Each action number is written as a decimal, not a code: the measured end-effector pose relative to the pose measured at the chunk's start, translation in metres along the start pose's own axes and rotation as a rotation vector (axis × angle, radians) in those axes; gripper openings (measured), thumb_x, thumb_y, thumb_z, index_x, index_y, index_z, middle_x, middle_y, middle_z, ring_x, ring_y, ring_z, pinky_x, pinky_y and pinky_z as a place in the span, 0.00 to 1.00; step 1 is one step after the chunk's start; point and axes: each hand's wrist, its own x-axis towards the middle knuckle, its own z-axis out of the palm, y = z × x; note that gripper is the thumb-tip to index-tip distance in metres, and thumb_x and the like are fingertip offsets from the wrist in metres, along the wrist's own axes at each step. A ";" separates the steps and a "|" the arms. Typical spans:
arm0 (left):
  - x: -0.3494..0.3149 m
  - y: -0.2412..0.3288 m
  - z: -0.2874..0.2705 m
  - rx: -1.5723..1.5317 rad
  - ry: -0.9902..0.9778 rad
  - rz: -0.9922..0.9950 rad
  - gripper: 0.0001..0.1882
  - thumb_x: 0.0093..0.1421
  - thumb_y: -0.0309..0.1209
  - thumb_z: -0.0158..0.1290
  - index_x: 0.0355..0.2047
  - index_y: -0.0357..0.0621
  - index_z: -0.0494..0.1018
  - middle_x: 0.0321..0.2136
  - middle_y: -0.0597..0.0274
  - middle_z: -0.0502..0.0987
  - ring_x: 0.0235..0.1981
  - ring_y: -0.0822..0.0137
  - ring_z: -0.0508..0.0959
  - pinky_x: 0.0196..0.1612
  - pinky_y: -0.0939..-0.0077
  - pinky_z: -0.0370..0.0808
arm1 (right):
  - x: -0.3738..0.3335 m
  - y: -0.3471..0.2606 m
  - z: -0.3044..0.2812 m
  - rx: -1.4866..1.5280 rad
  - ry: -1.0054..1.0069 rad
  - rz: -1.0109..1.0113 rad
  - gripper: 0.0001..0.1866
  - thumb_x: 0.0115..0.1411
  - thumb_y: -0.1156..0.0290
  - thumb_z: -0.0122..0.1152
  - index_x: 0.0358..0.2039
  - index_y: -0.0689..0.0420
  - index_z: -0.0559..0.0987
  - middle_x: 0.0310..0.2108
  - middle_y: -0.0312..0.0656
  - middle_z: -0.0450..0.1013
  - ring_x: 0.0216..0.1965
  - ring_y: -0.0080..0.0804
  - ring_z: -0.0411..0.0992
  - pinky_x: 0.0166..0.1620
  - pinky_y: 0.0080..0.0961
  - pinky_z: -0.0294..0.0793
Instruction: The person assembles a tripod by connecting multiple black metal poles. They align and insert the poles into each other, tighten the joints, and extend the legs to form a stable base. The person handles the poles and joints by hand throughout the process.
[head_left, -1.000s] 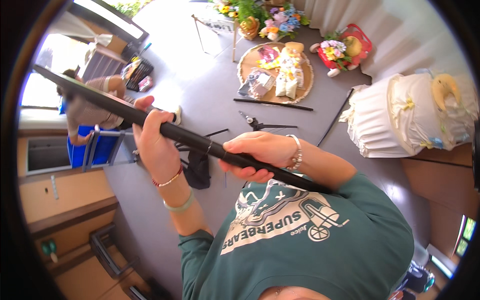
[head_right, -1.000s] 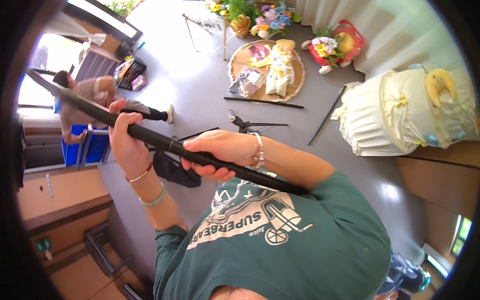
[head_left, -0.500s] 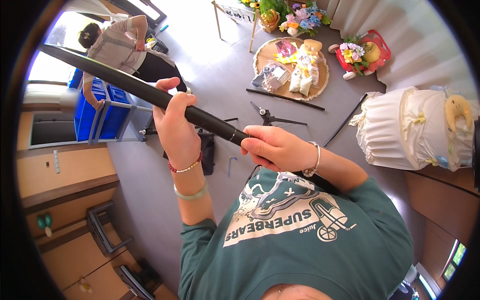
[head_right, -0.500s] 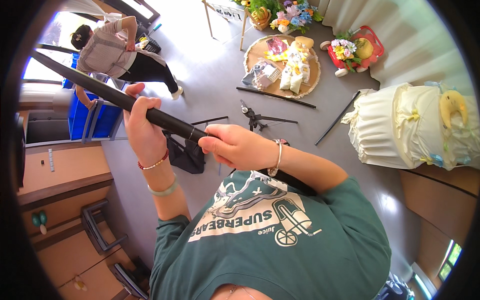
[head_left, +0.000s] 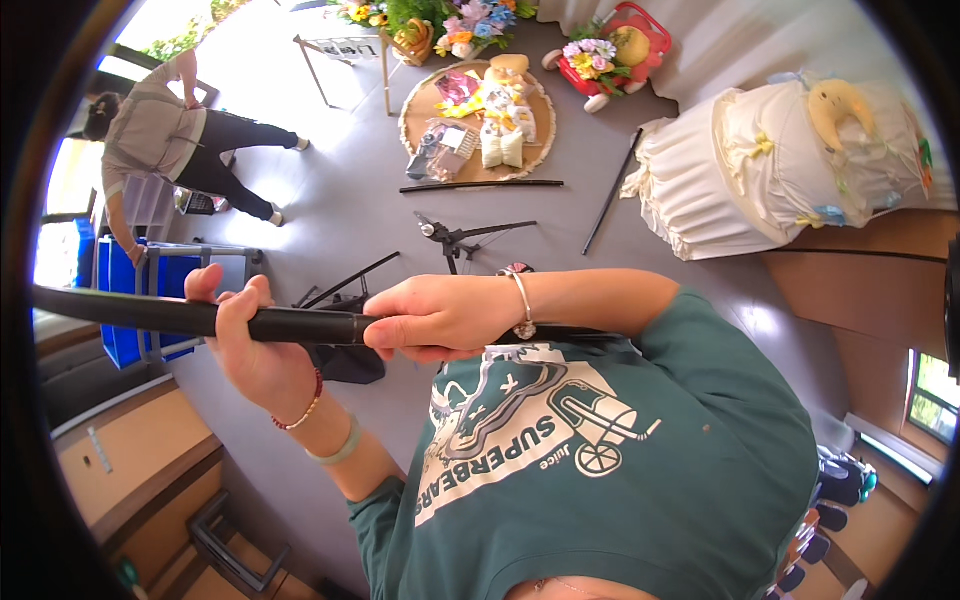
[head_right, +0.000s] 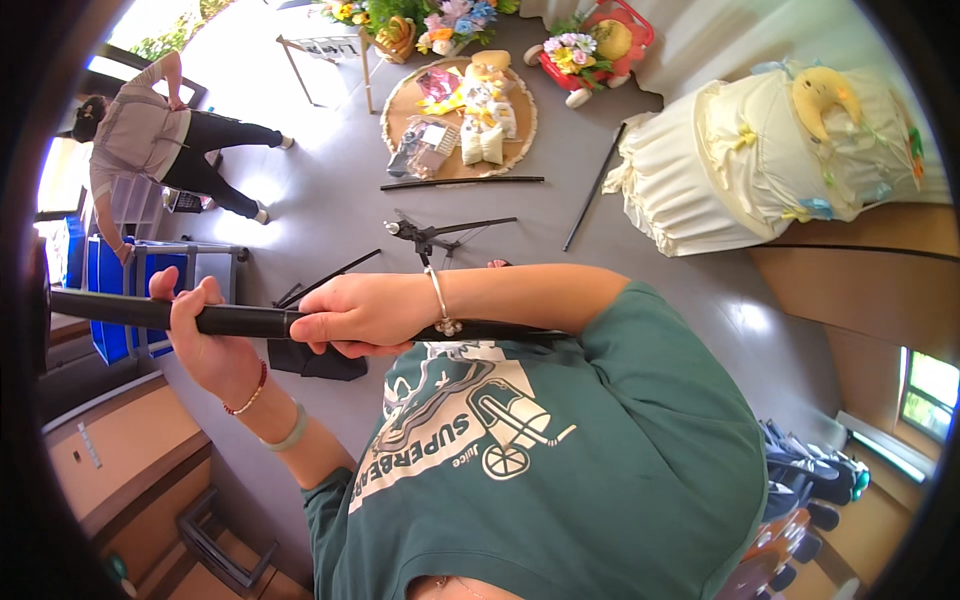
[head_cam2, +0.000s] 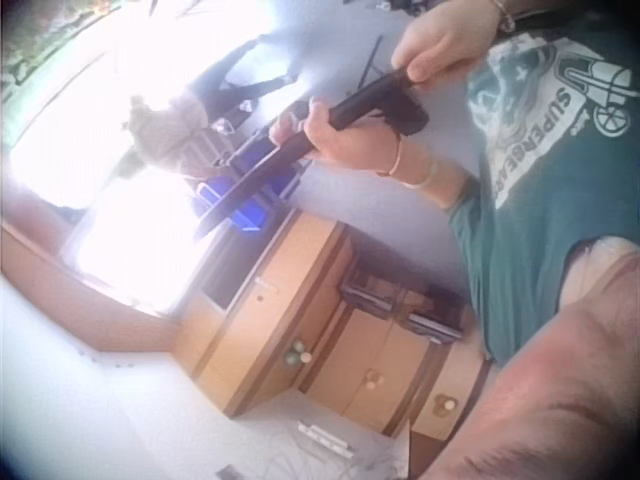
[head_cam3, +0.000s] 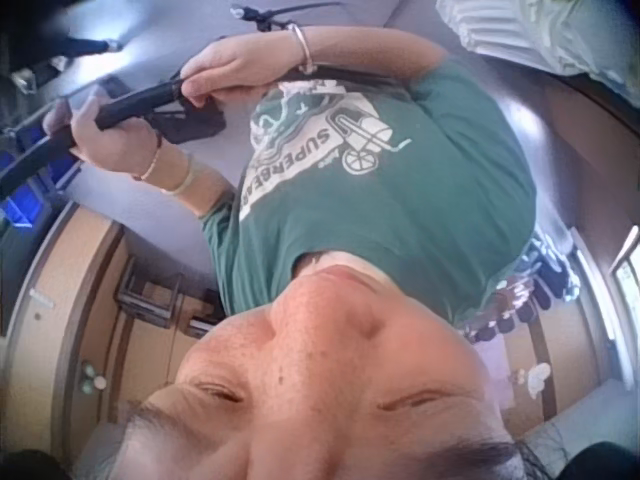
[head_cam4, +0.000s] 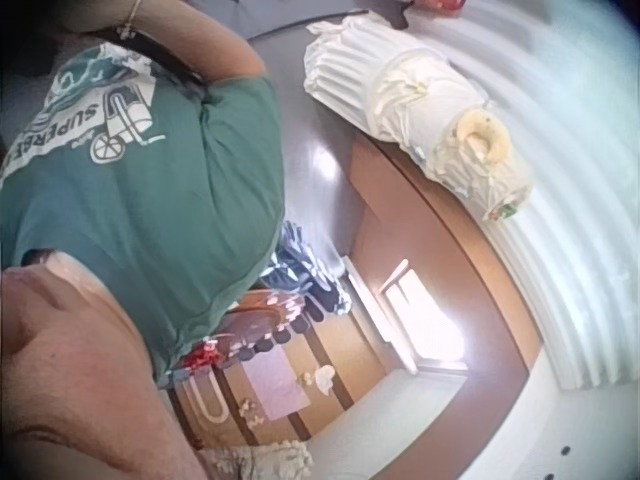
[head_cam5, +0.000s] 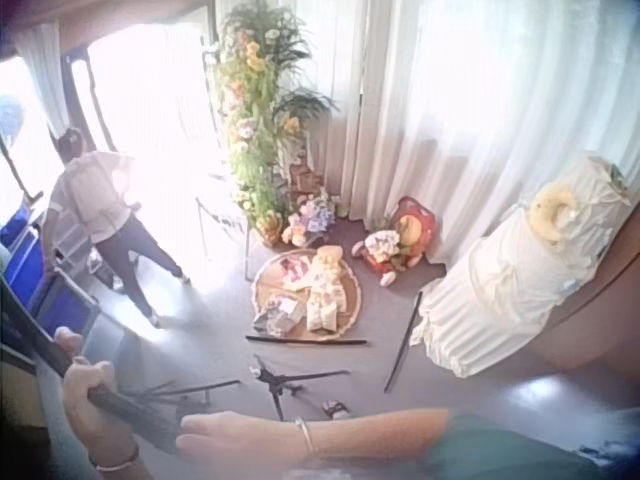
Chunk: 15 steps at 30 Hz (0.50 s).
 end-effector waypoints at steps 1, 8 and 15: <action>0.000 -0.002 0.005 -0.001 0.014 -0.004 0.05 0.48 0.19 0.50 0.27 0.37 0.71 0.44 0.64 0.65 0.29 0.78 0.65 0.33 0.86 0.67 | -0.005 -0.003 -0.003 -0.102 0.064 -0.045 0.14 0.66 0.60 0.41 0.32 0.58 0.68 0.15 0.33 0.63 0.14 0.19 0.62 0.20 0.17 0.62; -0.007 0.025 -0.008 0.007 0.178 0.057 0.13 0.46 0.19 0.49 0.35 0.36 0.71 0.36 0.68 0.69 0.26 0.79 0.67 0.31 0.85 0.68 | -0.086 -0.030 -0.033 -0.152 0.372 -0.689 0.35 0.60 0.51 0.50 0.54 0.60 0.46 0.43 0.48 0.62 0.40 0.40 0.65 0.37 0.35 0.70; -0.005 0.013 -0.001 0.123 0.076 0.172 0.12 0.45 0.19 0.50 0.33 0.37 0.72 0.39 0.66 0.69 0.28 0.77 0.69 0.35 0.81 0.72 | -0.153 -0.080 0.015 -0.041 0.036 -0.619 0.21 0.64 0.56 0.48 0.35 0.65 0.60 0.19 0.41 0.71 0.14 0.27 0.65 0.16 0.22 0.56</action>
